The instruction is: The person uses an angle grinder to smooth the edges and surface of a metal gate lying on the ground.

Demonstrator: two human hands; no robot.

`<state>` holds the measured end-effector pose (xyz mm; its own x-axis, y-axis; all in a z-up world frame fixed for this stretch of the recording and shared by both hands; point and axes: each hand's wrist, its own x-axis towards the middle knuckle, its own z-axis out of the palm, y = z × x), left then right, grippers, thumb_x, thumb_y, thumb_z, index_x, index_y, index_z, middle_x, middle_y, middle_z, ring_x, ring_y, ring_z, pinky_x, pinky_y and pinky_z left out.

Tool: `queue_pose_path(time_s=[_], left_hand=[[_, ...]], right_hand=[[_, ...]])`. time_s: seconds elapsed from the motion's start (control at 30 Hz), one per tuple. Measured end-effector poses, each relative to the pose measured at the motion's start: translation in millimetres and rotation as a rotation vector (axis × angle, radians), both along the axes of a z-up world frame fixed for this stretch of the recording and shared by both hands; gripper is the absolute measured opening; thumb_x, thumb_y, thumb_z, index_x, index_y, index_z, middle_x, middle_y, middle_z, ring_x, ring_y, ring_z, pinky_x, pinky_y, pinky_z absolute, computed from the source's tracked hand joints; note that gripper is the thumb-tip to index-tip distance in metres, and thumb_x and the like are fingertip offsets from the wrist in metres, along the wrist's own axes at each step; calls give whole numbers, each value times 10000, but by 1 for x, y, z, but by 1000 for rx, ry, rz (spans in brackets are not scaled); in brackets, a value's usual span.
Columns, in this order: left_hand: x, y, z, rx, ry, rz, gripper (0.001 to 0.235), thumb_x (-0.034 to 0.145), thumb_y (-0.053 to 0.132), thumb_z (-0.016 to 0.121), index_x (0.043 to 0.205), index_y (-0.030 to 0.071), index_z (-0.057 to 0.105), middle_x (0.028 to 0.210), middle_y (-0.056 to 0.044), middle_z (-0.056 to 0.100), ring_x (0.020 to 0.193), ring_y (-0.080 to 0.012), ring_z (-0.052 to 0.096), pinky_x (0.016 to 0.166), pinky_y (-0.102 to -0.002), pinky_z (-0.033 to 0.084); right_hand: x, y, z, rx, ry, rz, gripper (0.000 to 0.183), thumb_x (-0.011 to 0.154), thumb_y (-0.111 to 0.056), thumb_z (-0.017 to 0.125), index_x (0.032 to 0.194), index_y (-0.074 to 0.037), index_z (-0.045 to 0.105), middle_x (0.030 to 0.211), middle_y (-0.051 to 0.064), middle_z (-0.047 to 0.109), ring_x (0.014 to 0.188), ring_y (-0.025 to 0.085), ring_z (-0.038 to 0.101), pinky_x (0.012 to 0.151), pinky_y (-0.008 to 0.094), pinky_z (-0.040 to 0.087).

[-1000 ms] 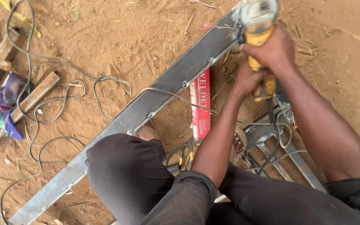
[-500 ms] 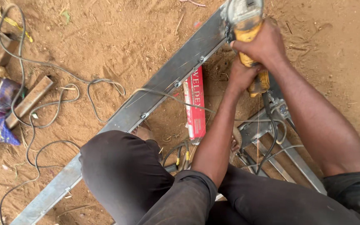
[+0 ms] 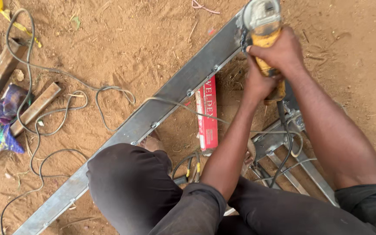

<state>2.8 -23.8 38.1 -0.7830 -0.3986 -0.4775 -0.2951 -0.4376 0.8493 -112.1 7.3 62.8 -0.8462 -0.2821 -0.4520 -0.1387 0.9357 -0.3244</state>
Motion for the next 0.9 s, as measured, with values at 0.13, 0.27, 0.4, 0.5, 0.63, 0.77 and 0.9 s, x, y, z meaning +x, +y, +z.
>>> queue_pose_path(time_s=[0.13,0.27,0.4,0.5,0.63,0.77,0.9], left_hand=[[9,-4,12,-241,-81,4,1097,638,190,902,1485,54,217,1329,-250,580,1134,-438,657,932,-524,556],[0,2,16,-465,-115,64,1049,685,211,883,1466,9,214,1309,-295,560,1135,-472,633,919,-563,538],[-9,2,26,-261,-204,-9,994,724,228,779,1508,27,203,1124,-272,675,957,-454,705,862,-551,573],[-8,-7,35,-210,-193,-35,993,714,215,752,1529,49,210,1047,-263,720,897,-454,733,865,-532,593],[-5,-18,35,-132,-213,-70,1042,681,240,775,1531,82,193,1029,-240,741,863,-415,759,820,-497,615],[-4,-21,27,-244,-133,-63,1035,657,220,845,1483,51,244,1103,-241,729,937,-383,745,843,-495,601],[-10,-21,24,-114,-118,-128,1128,616,238,820,1525,64,174,1102,-217,721,900,-354,767,808,-464,633]], right_hand=[[10,-11,1,-9,80,59,739,703,-459,935,1216,-16,639,1145,164,721,1013,257,709,895,409,574],[12,-12,5,-65,60,18,665,688,-425,905,1195,-59,677,1132,114,745,992,210,720,881,387,577],[6,-4,1,-59,52,-34,667,722,-460,900,1193,-45,676,1126,116,749,975,211,739,895,375,595],[1,-4,-1,-97,81,-8,667,721,-461,917,1173,-33,678,1103,123,746,957,222,739,876,380,592],[7,-11,-3,-72,123,2,678,719,-444,931,1136,16,659,1072,159,728,925,246,735,829,400,599],[9,-11,4,-104,153,48,677,723,-447,930,1147,14,670,1070,157,727,924,245,727,841,402,594],[0,-6,-1,-43,123,-8,688,736,-436,909,1163,29,637,1050,162,718,900,245,730,791,404,605]])
